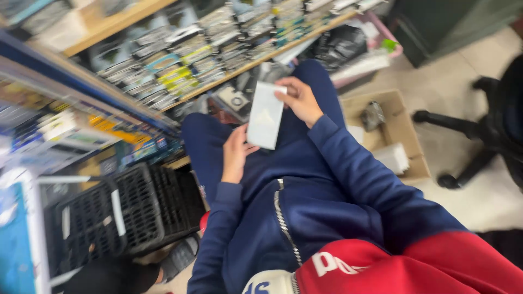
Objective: Unboxing and inspecting mobile phone screen protectors and accessories from a shipping box
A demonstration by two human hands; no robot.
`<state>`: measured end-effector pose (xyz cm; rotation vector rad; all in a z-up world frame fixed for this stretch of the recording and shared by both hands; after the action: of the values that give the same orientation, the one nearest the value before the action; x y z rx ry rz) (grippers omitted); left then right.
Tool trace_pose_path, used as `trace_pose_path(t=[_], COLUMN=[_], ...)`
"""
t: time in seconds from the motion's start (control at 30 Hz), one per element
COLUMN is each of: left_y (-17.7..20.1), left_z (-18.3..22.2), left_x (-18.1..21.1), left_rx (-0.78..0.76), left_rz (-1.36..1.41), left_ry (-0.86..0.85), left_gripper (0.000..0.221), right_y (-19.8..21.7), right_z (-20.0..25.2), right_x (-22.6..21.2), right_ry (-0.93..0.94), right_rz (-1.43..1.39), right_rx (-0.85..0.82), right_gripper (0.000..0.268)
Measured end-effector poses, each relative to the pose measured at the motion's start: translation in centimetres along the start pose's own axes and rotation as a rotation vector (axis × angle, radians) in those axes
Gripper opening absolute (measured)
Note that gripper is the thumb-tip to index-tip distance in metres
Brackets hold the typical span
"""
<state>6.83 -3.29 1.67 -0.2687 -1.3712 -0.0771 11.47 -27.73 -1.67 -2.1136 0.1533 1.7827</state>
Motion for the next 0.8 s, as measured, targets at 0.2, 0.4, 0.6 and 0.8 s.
trace_pose_path(t=[0.2, 0.4, 0.6, 0.8], left_y=[-1.6, -2.7, -2.8, -3.7], left_z=[0.8, 1.3, 0.6, 1.0], left_x=[0.5, 0.6, -0.9, -0.2], left_rx=[-0.109, -0.143, -0.179, -0.176], left_rz=[-0.187, -0.343, -0.363, -0.461], left_ry=[0.104, 0.136, 0.086, 0.084], left_gripper=[0.049, 0.04, 0.035, 0.034], right_y=[15.4, 31.0, 47.4, 43.9], right_z=[-0.6, 8.1, 19.7, 26.6], right_x=[-7.9, -4.2, 13.4, 18.0], right_ry=[0.188, 0.082, -0.143, -0.651], right_rz=[0.119, 0.202, 0.748, 1.162], right_rx=[0.411, 0.8, 0.848, 0.796], right_gripper=[0.023, 0.02, 0.016, 0.017])
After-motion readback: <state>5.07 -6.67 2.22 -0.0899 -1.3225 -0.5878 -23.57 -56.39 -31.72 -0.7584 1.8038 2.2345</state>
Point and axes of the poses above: each hand's wrist, its own z-axis away from the middle knuckle, its own y-axis out of the back of the hand, x = y × z, the point moved 8 cm from there along -z, towards the middle knuckle, and after that the axes turned 2 degrees about x, right-handed, at the moved point
